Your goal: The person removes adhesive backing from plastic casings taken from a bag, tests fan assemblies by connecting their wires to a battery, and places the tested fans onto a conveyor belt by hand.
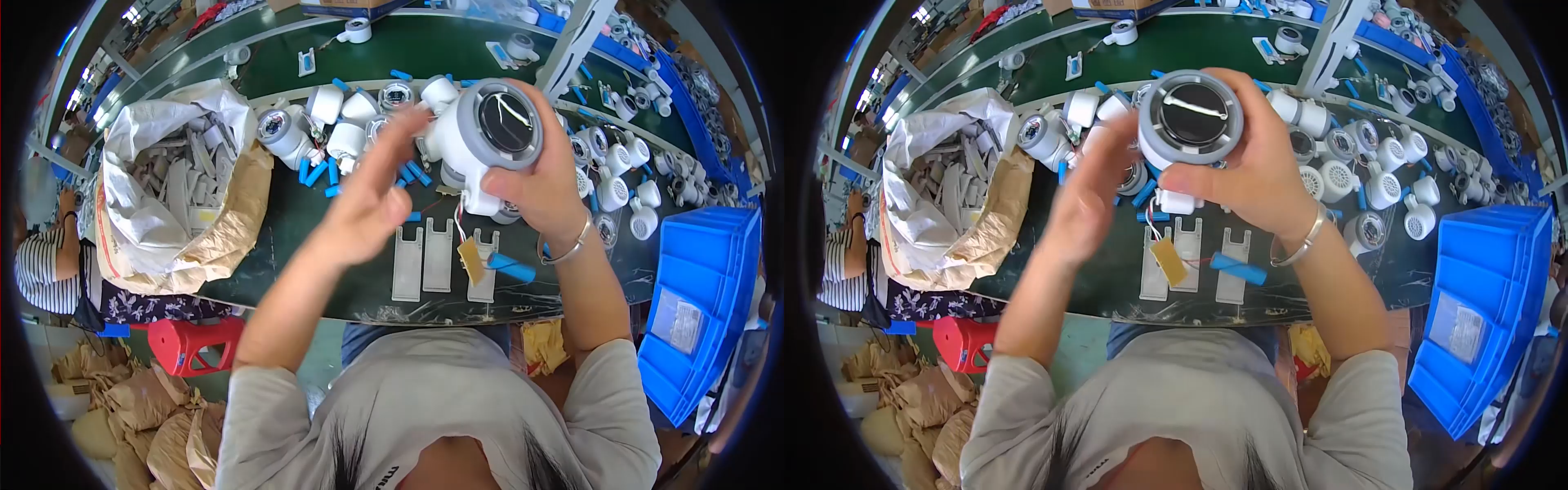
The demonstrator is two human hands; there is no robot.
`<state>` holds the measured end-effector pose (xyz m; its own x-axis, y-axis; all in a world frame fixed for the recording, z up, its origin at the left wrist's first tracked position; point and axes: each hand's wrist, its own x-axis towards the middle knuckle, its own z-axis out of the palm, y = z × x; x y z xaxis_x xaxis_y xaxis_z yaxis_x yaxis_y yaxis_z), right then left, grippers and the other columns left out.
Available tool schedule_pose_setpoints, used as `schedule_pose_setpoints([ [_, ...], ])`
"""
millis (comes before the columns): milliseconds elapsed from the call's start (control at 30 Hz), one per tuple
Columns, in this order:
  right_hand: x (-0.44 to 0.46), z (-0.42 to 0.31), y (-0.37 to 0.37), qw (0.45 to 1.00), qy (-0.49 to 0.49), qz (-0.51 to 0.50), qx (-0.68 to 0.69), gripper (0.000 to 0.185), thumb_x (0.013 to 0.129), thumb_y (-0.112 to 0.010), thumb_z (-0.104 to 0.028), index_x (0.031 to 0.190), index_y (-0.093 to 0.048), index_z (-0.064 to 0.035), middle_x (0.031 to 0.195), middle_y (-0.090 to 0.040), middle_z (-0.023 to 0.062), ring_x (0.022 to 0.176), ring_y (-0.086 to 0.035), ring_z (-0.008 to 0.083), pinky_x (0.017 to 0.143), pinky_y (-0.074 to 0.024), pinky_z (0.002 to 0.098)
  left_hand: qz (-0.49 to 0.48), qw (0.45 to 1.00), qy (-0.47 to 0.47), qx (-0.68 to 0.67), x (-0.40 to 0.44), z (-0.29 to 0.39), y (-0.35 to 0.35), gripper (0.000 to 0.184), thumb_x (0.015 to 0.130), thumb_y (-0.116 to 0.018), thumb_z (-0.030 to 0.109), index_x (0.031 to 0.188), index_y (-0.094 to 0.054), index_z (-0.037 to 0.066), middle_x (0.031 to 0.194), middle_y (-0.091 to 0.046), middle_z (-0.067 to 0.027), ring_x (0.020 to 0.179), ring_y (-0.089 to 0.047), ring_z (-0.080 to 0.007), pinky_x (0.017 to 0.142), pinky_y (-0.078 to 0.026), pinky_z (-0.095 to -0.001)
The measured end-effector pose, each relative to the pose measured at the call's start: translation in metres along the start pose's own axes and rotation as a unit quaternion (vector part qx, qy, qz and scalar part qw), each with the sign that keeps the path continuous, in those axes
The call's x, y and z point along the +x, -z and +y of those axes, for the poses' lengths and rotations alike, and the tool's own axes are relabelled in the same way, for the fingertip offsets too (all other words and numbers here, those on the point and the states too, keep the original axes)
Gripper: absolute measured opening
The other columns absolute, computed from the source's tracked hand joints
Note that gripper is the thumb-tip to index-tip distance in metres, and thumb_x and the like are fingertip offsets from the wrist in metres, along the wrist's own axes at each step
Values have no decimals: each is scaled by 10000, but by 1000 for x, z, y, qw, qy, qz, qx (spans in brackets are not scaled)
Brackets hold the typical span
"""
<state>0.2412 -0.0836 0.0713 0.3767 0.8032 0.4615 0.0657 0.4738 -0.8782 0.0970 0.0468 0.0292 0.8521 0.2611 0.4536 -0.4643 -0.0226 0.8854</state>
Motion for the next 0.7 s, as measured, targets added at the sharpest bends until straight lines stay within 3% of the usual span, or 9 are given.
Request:
schedule_pose_setpoints([
  [33,-3,0,1,1000,2,14,19,756,593,-820,-52,1212,-389,-5,1131,-521,73,1058,-523,150,909,-443,304,-39,997,43,-48,-12,-12,-6,802,849,-451,582,1357,-287,-17,1366,-346,-185,1264,-340,-277,1028,-258,-401],
  [100,-6,0,2,999,9,33,-35,748,597,-815,-43,1211,-390,-9,1119,-522,72,1050,-525,149,906,-447,300,-70,949,129,-279,-31,-22,-25,590,936,-375,449,1258,-421,-44,1211,-510,-182,1173,-450,-267,995,-309,-392],
  [200,-15,3,3,996,12,48,-80,738,600,-811,-38,1208,-393,-14,1106,-524,70,1038,-529,146,901,-452,298,15,950,159,-268,-49,-20,-39,446,947,-415,344,1133,-526,-46,1015,-614,-147,1004,-566,-244,925,-386,-374],
  [300,-24,6,2,993,28,48,-108,747,595,-824,-70,1207,-399,-14,1115,-516,78,1047,-524,150,906,-449,296,23,959,189,-209,-62,-11,-42,412,902,-507,331,1035,-562,-56,916,-627,-183,838,-614,-286,802,-464,-396],
  [333,-27,5,2,990,29,51,-125,755,592,-828,-81,1209,-398,-13,1119,-514,79,1048,-524,151,908,-447,296,60,944,183,-267,-67,-9,-45,385,869,-572,290,1010,-576,-69,877,-628,-174,779,-616,-258,723,-491,-366],
  [400,-32,7,2,987,10,67,-148,839,549,-850,-150,1236,-396,10,1154,-512,81,1059,-518,151,914,-424,291,68,944,205,-249,-71,-2,-44,385,857,-589,287,995,-584,-73,857,-630,-171,760,-618,-252,708,-494,-359],
  [433,-34,7,0,988,12,61,-144,821,558,-849,-146,1228,-398,3,1143,-512,79,1052,-523,152,907,-435,293,77,943,219,-240,-74,2,-43,385,852,-598,286,988,-588,-75,847,-632,-170,751,-619,-249,701,-495,-355],
  [467,-35,6,-2,988,14,54,-141,804,567,-849,-141,1220,-401,-5,1132,-512,76,1045,-528,152,900,-446,294,58,939,220,-256,-74,4,-40,299,847,-617,180,1015,-604,-67,876,-632,-137,757,-611,-197,691,-495,-308],
  [700,-42,2,-9,982,40,31,-179,772,565,-849,-151,1204,-433,-29,1105,-523,67,1022,-541,145,866,-461,286,67,935,229,-264,-82,0,-41,226,832,-628,121,965,-622,-62,843,-633,-130,730,-606,-190,682,-500,-310],
])
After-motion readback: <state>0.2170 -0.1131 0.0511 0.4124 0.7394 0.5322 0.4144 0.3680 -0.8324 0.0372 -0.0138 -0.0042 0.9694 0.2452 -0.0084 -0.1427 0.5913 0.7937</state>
